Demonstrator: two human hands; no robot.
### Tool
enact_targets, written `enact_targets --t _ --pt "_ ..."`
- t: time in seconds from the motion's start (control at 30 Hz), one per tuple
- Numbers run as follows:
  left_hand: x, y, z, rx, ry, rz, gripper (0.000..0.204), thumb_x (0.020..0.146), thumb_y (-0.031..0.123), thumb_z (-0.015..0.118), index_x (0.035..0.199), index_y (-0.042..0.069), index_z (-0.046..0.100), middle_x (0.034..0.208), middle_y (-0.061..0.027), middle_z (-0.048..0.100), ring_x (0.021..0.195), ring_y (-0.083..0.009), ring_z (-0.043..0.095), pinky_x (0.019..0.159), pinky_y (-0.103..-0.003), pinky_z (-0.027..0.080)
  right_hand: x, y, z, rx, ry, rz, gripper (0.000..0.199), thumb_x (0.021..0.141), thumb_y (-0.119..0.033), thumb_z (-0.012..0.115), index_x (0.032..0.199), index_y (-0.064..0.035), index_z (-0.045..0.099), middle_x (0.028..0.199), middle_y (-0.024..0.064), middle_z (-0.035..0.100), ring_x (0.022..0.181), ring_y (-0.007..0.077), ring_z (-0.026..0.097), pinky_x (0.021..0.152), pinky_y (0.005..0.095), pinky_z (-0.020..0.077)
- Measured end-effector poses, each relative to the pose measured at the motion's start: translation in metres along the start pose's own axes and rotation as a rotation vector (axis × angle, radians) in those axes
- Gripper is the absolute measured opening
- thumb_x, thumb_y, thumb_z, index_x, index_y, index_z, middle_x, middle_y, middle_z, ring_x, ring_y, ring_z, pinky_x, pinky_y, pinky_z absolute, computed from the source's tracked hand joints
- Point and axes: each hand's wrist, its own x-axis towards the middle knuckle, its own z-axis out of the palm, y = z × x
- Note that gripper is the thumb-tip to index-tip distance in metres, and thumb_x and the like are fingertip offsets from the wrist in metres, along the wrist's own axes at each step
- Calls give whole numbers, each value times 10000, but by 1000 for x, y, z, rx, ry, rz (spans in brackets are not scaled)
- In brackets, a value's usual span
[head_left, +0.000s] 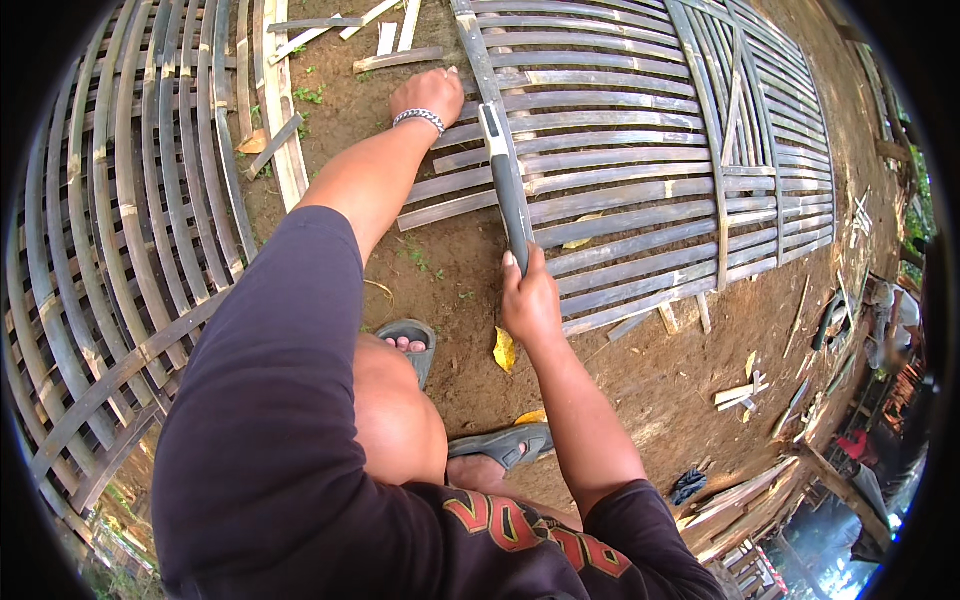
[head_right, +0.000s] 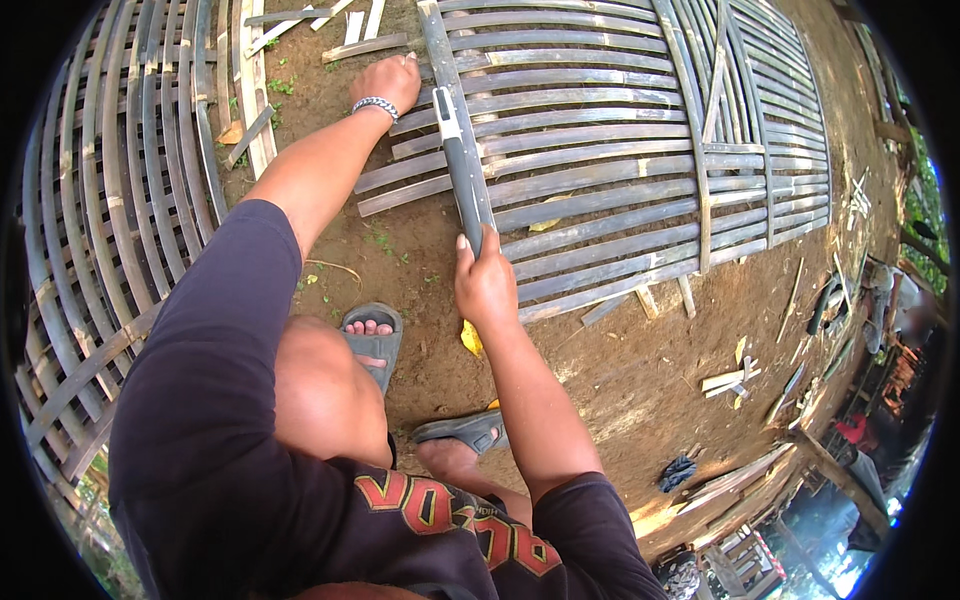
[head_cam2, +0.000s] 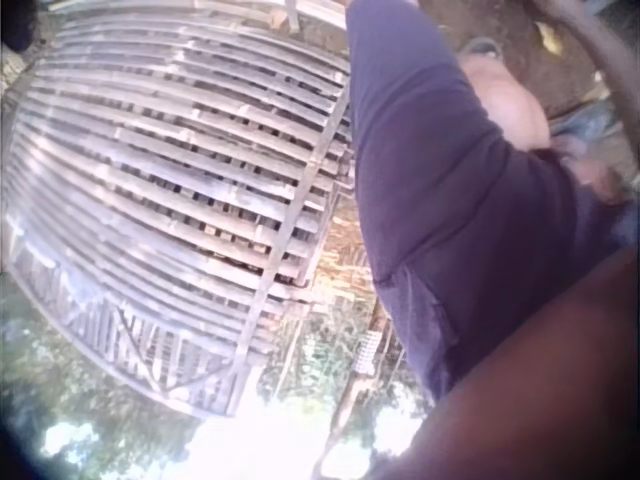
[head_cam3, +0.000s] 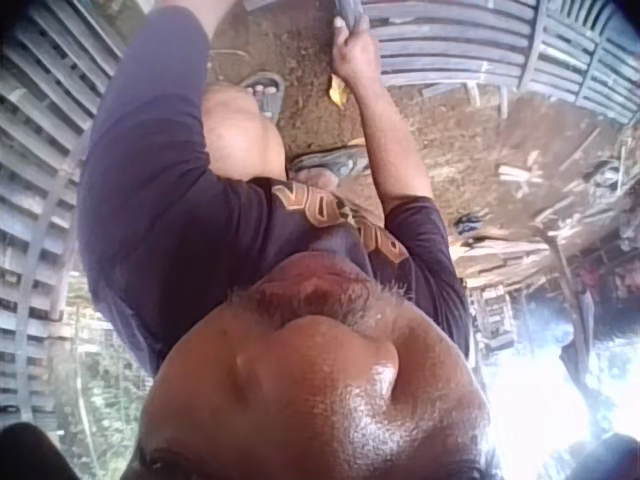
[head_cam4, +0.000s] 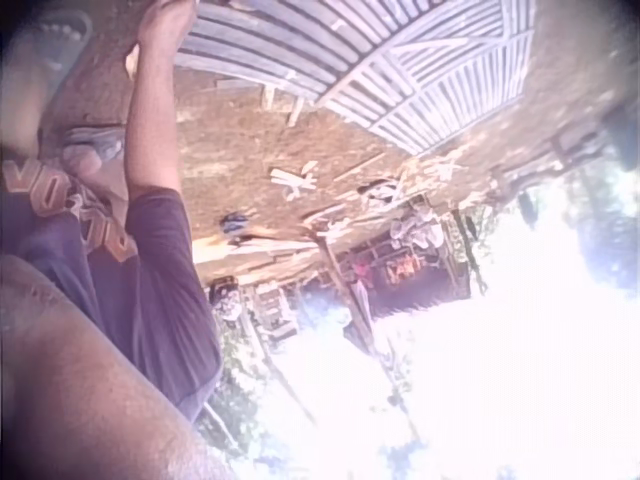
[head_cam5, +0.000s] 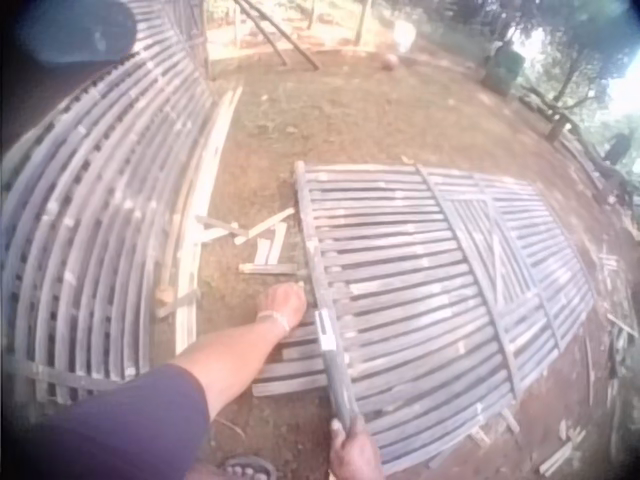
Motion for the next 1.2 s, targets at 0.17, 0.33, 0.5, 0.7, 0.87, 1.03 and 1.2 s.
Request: enact_targets --t 0.17,0.33,0.5,0.7,0.87,1.03,1.2 --pt "10 -24 1 95 28 43 488 1010 429 382 1023 113 754 1077 -211 725 1043 -429 671 913 -527 526 -73 42 -1 -20 -8 -27 482 1029 -302 543 1402 -14 443 960 341 679 906 541 651 771 578 526" --pt "3 -14 1 -38 8 -19 481 1007 429 378 1024 137 760 1053 -212 726 1004 -432 680 888 -531 535 -22 8 -11 -19 -45 34 415 1025 -302 560 1313 -12 490 877 331 669 851 546 644 729 584 516" --pt "6 -9 5 -57 -1 -53 483 998 421 380 997 131 766 1040 -218 725 985 -441 681 886 -538 536 3 -3 -2 9 -21 13 418 1023 -300 568 1297 7 490 870 350 658 850 560 630 718 595 505" --pt "6 -18 5 -43 27 -39 489 1001 396 381 968 114 779 1008 -202 739 953 -412 706 869 -510 557 -64 30 1 -50 21 -5 437 1019 -292 573 1313 13 468 943 360 659 872 568 626 734 596 511" --pt "1 -9 1 -85 19 -42 493 1005 405 374 961 120 774 1007 -205 735 952 -420 699 863 -521 553 23 -15 1 -17 -22 -3 371 1022 -309 577 1198 7 495 875 356 653 848 562 627 700 591 504" --pt "7 -13 0 -100 -17 -40 495 1008 432 367 1007 132 761 1048 -216 724 981 -448 682 878 -533 547 -86 51 -8 -17 -21 5 416 1011 -299 596 1260 21 499 944 364 664 927 555 643 753 563 533" --pt "1 -11 7 -82 25 -25 496 1007 422 368 1004 126 766 1036 -206 730 975 -434 689 879 -527 550 36 -13 3 -63 -12 0 359 1020 -321 582 1075 27 518 785 327 643 778 556 615 636 586 491"
